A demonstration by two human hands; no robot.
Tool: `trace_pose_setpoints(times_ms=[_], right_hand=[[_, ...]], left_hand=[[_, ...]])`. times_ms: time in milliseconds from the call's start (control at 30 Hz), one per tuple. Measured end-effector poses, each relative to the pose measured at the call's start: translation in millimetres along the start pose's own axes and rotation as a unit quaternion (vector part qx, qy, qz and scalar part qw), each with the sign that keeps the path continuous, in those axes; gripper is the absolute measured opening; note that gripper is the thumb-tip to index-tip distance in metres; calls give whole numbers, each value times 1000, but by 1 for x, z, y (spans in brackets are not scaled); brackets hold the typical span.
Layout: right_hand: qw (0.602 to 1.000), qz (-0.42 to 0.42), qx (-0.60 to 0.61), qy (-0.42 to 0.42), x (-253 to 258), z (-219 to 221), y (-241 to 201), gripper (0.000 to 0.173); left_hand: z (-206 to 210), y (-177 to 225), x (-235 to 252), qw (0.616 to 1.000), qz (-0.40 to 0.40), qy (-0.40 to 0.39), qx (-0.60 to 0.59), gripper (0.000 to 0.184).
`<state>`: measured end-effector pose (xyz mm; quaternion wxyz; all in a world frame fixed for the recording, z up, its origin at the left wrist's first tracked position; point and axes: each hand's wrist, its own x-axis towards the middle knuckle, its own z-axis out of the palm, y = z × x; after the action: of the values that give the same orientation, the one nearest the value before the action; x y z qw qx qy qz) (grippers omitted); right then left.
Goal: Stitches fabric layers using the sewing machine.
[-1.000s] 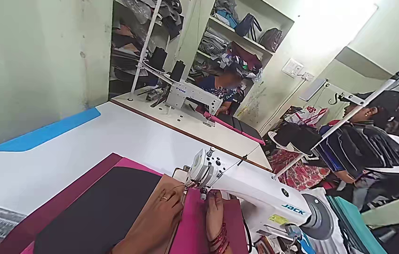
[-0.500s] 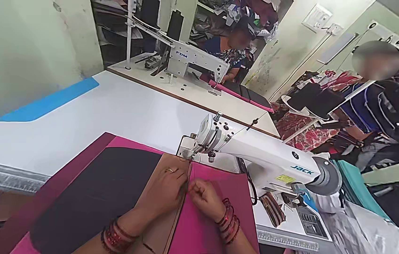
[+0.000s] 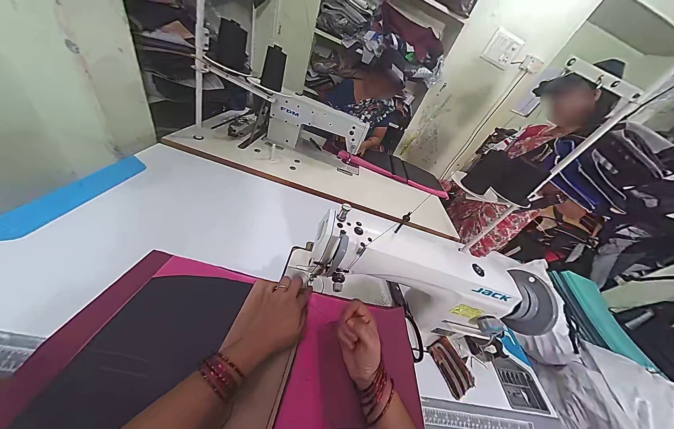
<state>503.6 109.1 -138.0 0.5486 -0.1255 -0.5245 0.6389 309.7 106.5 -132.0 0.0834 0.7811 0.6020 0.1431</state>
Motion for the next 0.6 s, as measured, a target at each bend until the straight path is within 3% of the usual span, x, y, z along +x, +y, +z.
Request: trace_pose_setpoints(times_ms=[100,233,433,600], right_hand=[[963,-65,0,262,11,10,3,23],[906,-22,-122,404,33,25,4,13],[881,126,-122,440,81,19,10,22],[863,156,-237,417,101,16,29,37]], left_hand=[[1,-8,4,1000,9,16,14,46],[-2,-17,8,1000,16,-6,14,48],[-8,-19,11,1000,15,-25,8,46],[-5,-21,14,1000,20,-11,18,47]])
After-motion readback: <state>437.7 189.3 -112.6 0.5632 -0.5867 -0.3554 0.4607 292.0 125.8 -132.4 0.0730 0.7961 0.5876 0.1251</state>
